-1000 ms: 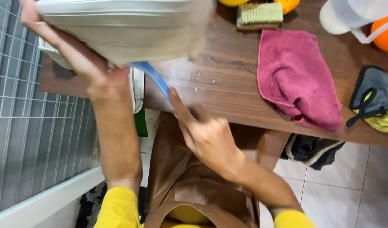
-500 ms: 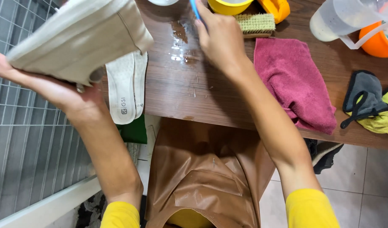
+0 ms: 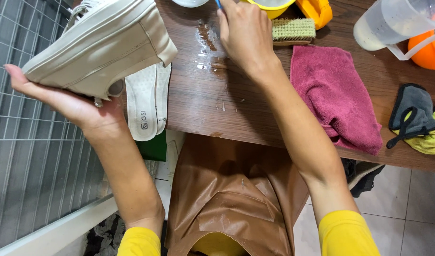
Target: The person scrubs the sole and sides of a white sneaker with a blue brush, then wipes the shoe with a yellow cloth. The person holds the shoe in their left hand and uses the brush and cloth with their right hand.
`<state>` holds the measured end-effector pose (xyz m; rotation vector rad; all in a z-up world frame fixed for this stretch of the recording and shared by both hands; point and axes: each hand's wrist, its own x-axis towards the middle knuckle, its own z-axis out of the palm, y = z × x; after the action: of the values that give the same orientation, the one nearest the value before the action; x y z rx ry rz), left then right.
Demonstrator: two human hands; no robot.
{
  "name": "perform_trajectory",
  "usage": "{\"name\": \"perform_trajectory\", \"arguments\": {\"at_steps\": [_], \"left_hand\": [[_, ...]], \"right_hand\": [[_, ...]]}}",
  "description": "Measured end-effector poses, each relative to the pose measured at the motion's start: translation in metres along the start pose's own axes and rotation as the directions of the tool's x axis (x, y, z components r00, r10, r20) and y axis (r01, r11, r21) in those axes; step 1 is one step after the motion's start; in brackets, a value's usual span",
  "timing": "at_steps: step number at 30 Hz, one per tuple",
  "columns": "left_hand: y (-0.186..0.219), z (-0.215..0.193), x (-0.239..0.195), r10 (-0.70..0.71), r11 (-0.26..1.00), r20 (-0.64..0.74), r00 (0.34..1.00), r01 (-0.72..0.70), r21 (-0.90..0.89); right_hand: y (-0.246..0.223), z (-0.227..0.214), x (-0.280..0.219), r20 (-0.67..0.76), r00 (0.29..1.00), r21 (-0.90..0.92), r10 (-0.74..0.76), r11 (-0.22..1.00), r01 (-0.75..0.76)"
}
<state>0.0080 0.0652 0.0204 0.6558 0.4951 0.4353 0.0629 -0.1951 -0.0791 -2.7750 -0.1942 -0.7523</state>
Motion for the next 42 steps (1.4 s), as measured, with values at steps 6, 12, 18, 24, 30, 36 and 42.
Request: {"name": "perform_trajectory", "arguments": {"at_steps": [6, 12, 18, 24, 30, 36, 42], "left_hand": [[-0.009, 0.001, -0.003, -0.037, 0.999, 0.008, 0.999, 0.037, -0.011], [-0.017, 0.009, -0.013, -0.023, 0.999, -0.083, 0.996, 0.025, 0.022], [-0.037, -0.004, -0.001, -0.191, 0.969, 0.137, 0.972, 0.209, -0.133], [-0.060, -0.001, -0.007, -0.438, 0.856, 0.062, 0.897, 0.438, -0.274], [-0.101, -0.011, -0.007, -0.579, 0.782, 0.150, 0.802, 0.598, -0.179], [-0.112, -0.020, -0.021, -0.601, 0.747, 0.331, 0.727, 0.658, -0.089], [-0.120, -0.019, -0.010, -0.591, 0.790, 0.250, 0.767, 0.613, -0.010]], "right_hand": [[-0.002, -0.009, -0.006, 0.528, 0.808, 0.741, 0.262, 0.324, -0.589], [0.004, -0.006, -0.020, 0.719, 0.695, 0.490, 0.002, -0.711, -0.504], [-0.044, -0.104, -0.068, 0.626, 0.681, 0.753, 0.381, -0.522, -0.400], [-0.062, -0.167, -0.179, 0.492, 0.753, 0.824, 0.438, 0.045, -0.565], [-0.087, -0.164, -0.174, 0.267, 0.917, 0.623, 0.296, 0.673, -0.399], [-0.079, -0.156, -0.146, 0.182, 0.979, 0.231, 0.088, 0.964, -0.129], [-0.087, -0.128, -0.123, 0.288, 0.957, -0.028, 0.030, 0.999, -0.023]]}}
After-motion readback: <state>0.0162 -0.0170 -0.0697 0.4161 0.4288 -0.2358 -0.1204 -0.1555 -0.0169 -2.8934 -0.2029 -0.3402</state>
